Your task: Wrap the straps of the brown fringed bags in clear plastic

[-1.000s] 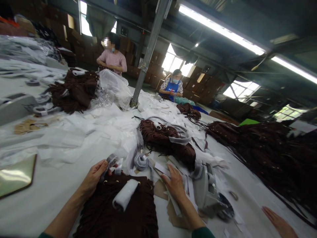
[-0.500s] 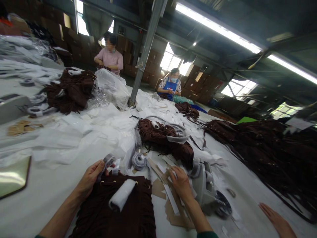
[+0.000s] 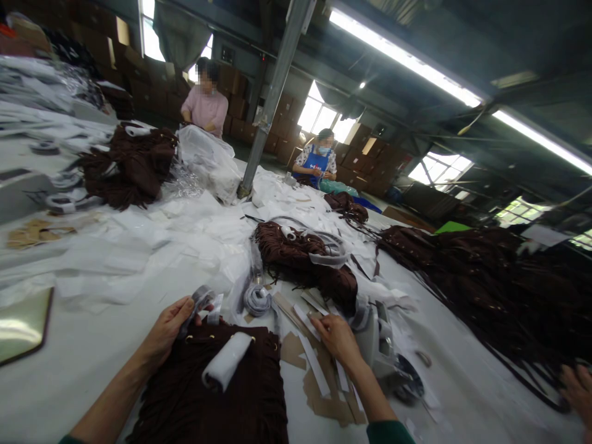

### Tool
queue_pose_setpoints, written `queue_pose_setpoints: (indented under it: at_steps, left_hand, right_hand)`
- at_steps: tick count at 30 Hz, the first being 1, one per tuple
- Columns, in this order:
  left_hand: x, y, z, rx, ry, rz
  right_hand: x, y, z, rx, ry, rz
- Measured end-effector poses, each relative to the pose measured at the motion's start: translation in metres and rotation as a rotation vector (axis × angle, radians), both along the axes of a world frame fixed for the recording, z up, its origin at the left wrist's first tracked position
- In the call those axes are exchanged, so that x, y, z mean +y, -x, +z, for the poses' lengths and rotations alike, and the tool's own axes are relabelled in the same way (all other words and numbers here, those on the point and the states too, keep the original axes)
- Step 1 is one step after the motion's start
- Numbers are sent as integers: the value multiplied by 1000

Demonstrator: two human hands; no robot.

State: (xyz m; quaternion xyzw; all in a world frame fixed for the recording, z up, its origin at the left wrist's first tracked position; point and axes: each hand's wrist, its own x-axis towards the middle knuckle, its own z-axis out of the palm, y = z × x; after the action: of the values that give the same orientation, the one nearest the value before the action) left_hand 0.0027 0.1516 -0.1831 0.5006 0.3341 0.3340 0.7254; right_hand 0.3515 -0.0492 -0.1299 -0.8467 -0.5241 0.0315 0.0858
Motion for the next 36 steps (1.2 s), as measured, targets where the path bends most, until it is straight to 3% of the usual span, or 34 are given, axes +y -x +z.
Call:
queue_pose_setpoints:
  at_steps: [10,22,36]
  left_hand:
    - [-1,-1,3,-2,-17,1]
    - [0,-2,4,-11,-45,-12]
    - [1,-1,-1,-13,-49,-19]
  right_hand:
    - [38,16,-10,-26,127,28]
    - [23,10,-12,72,183,110]
    - [0,-12,-14,106,-18,-45]
